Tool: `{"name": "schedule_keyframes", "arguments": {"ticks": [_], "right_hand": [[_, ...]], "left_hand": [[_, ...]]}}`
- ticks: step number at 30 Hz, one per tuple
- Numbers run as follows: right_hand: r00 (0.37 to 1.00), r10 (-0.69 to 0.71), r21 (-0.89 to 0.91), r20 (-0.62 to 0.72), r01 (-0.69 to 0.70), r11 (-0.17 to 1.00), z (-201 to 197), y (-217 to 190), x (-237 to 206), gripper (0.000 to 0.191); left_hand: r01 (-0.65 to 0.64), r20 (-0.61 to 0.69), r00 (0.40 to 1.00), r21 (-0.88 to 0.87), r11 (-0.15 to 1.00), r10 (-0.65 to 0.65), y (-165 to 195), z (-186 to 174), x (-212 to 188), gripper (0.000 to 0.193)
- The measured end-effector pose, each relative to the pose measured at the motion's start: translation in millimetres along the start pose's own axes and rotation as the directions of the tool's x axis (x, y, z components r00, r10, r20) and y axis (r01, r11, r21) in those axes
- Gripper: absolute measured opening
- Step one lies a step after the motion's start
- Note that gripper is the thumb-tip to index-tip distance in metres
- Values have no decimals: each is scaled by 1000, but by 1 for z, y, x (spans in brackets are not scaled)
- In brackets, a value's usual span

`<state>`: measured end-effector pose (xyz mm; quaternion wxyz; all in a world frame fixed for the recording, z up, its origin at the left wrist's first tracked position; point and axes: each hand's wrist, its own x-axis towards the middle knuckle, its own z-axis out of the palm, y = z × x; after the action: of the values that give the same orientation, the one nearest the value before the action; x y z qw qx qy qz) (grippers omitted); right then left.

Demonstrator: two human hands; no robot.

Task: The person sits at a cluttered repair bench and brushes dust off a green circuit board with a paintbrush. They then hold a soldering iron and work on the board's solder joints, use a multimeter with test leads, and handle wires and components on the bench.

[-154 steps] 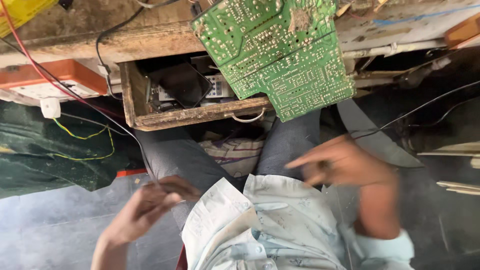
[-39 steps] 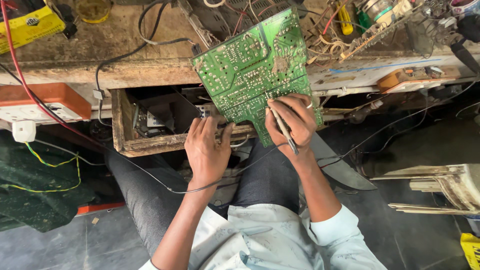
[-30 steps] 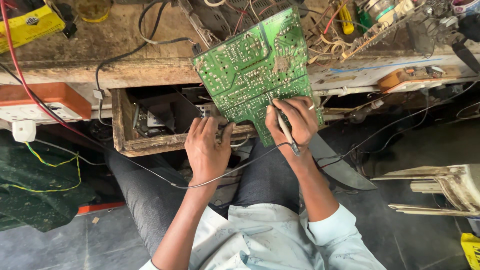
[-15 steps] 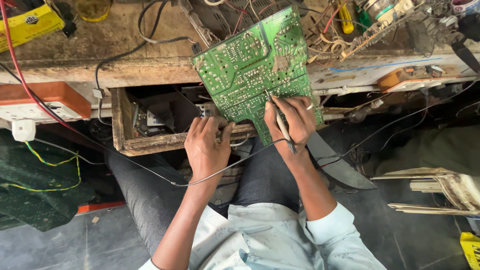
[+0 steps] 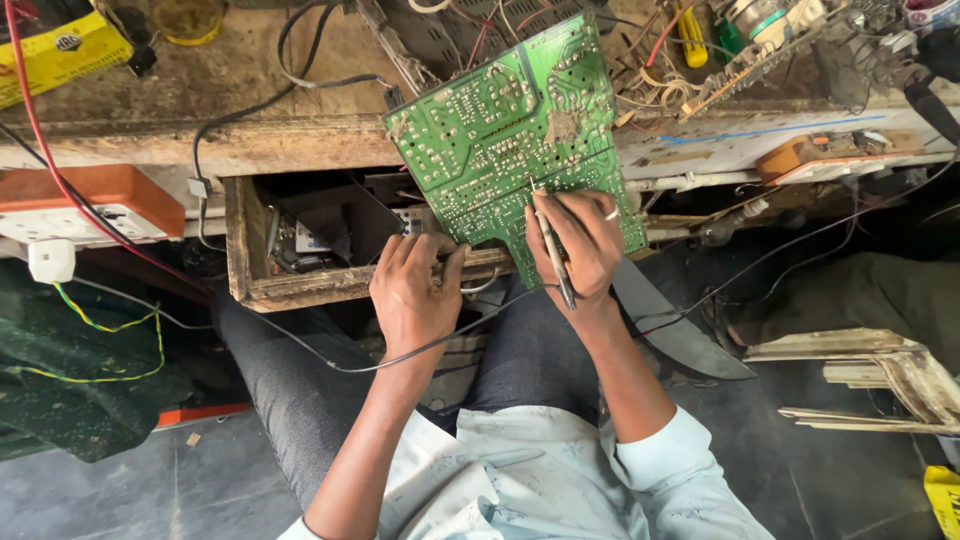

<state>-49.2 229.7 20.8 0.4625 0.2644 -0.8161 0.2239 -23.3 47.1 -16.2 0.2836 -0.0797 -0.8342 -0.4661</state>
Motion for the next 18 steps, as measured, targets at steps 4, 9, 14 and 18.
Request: {"name": "schedule_keyframes", "arguments": {"ticks": [4, 9, 14, 18], "right_hand": [[1000, -3, -2, 13, 3, 1000, -2, 3, 0, 28], [1000, 16, 23, 1, -16, 1000, 0, 6, -2, 27], [998, 61, 7, -16, -61, 998, 1, 6, -5, 23], [999, 40, 1, -35, -40, 999, 2, 6, -5, 22]], "left_hand": [[5, 10, 1000, 13, 1000, -5, 1, 0, 0, 17], [-9, 5, 1000, 11, 1000, 9, 1, -1, 1, 17], [1, 10, 1000, 9, 1000, -1, 0, 0, 0, 17], [-31, -18, 999, -2, 1000, 31, -1, 0, 1, 18]]}}
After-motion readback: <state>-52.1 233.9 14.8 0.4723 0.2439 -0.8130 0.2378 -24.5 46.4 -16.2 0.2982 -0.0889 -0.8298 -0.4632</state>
